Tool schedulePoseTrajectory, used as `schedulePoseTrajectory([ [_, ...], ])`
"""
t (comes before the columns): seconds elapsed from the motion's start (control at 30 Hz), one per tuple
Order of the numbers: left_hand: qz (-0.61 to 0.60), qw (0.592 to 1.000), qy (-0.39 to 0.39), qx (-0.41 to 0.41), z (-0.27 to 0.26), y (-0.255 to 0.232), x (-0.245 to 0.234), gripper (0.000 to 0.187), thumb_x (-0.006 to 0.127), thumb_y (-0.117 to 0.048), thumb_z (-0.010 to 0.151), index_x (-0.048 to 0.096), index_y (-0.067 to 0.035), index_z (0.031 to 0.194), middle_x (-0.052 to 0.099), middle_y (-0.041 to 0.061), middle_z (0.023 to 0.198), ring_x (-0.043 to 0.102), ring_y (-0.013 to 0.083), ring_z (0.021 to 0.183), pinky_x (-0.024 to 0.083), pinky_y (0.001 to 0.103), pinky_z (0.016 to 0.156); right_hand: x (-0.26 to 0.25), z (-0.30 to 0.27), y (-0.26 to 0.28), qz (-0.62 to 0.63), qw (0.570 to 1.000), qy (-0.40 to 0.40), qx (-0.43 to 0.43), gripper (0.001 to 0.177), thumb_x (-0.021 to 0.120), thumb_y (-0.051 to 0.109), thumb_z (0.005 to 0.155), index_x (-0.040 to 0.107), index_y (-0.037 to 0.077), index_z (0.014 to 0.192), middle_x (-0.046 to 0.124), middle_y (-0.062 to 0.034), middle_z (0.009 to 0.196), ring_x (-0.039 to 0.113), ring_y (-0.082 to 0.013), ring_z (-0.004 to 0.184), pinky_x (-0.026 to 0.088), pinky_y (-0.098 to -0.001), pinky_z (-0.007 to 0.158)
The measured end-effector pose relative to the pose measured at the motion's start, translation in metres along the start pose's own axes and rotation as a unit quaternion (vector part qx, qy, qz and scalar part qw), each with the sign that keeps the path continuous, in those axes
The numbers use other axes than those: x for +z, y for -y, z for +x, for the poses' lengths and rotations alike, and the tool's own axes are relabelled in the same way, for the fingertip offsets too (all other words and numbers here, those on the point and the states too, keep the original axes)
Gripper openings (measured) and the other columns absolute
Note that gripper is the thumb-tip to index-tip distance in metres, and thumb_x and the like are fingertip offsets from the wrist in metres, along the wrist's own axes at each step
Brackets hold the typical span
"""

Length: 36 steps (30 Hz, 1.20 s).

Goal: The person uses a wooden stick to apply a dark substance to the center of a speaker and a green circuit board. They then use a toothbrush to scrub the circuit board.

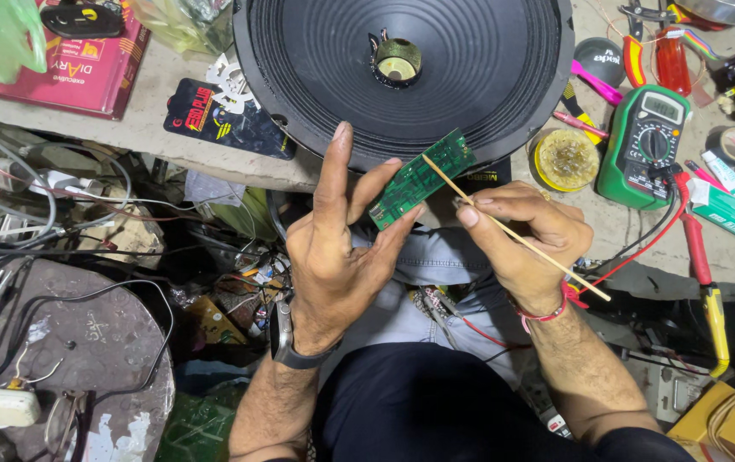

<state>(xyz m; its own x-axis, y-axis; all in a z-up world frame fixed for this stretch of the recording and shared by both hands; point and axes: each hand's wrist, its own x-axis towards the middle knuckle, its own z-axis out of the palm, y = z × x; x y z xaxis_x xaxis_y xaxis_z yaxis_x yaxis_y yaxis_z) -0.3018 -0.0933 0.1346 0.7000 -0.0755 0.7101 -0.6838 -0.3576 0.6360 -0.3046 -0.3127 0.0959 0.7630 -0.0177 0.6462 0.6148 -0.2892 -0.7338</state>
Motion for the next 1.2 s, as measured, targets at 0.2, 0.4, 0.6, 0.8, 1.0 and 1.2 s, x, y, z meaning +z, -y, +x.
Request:
schedulePoseTrajectory([
  [0.2, 0.007, 1.0, 0.018, -0.005, 0.008, -0.006, -0.006, 0.095, 0.086, -0.003, 0.089, 0.018, 0.003, 0.155, 0.064, 0.027, 0.134, 0.075, 0.0266, 0.114, 0.064, 0.03, 0.093, -0.003, -0.001, -0.007, 0.071, 0.996, 0.017, 0.058, 0.015, 0.082, -0.007, 0.091, 0.069, -0.001, 0.098, 0.076, -0.0161, 0.098, 0.074, -0.018, 0.084, 0.058, -0.0252, 0.074],
  [0.4, -0.007, 0.999, 0.04, -0.027, 0.012, -0.007, -0.01, 0.098, 0.085, -0.007, 0.098, 0.009, 0.001, 0.16, 0.074, 0.018, 0.125, 0.077, 0.0237, 0.115, 0.065, 0.027, 0.096, 0.0, -0.002, -0.008, 0.116, 0.987, 0.018, 0.109, 0.012, 0.081, -0.006, 0.092, 0.07, -0.003, 0.097, 0.075, -0.0166, 0.096, 0.073, -0.0181, 0.087, 0.059, -0.0278, 0.081],
  [0.6, -0.001, 0.999, 0.038, 0.004, 0.019, -0.01, -0.012, 0.101, 0.084, -0.003, 0.09, 0.007, 0.0, 0.155, 0.054, 0.027, 0.14, 0.074, 0.0296, 0.113, 0.061, 0.034, 0.092, 0.001, -0.003, -0.011, 0.298, 0.925, 0.0, 0.234, 0.008, 0.076, -0.006, 0.092, 0.07, -0.005, 0.097, 0.074, -0.0176, 0.096, 0.071, -0.0208, 0.083, 0.059, -0.0326, 0.078],
  [0.8, 0.005, 0.998, 0.06, -0.003, 0.013, -0.006, -0.013, 0.103, 0.086, -0.005, 0.1, 0.003, -0.002, 0.161, 0.038, 0.022, 0.162, 0.074, 0.0255, 0.123, 0.06, 0.03, 0.097, -0.007, -0.004, -0.029, 0.621, 0.701, -0.005, 0.352, 0.01, 0.073, 0.004, 0.1, 0.068, -0.002, 0.094, 0.074, -0.0166, 0.095, 0.069, -0.0219, 0.085, 0.054, -0.0322, 0.075],
  [1.0, 0.028, 0.999, 0.041, -0.01, 0.013, -0.011, -0.009, 0.106, 0.088, -0.006, 0.094, 0.005, -0.003, 0.162, 0.053, 0.023, 0.151, 0.076, 0.0256, 0.115, 0.061, 0.031, 0.092, -0.004, -0.006, -0.017, 0.535, 0.775, -0.083, 0.326, 0.01, 0.074, 0.006, 0.098, 0.068, -0.002, 0.094, 0.074, -0.0171, 0.095, 0.069, -0.0211, 0.08, 0.056, -0.032, 0.075],
  [1.2, 0.019, 0.999, 0.038, -0.019, 0.014, -0.012, -0.01, 0.104, 0.087, -0.008, 0.095, 0.008, -0.002, 0.162, 0.067, 0.013, 0.133, 0.076, 0.0237, 0.111, 0.066, 0.032, 0.095, 0.013, -0.001, -0.007, 0.292, 0.918, -0.123, 0.237, 0.008, 0.076, -0.003, 0.096, 0.07, -0.005, 0.1, 0.075, -0.0179, 0.096, 0.071, -0.0184, 0.08, 0.06, -0.0296, 0.076],
])
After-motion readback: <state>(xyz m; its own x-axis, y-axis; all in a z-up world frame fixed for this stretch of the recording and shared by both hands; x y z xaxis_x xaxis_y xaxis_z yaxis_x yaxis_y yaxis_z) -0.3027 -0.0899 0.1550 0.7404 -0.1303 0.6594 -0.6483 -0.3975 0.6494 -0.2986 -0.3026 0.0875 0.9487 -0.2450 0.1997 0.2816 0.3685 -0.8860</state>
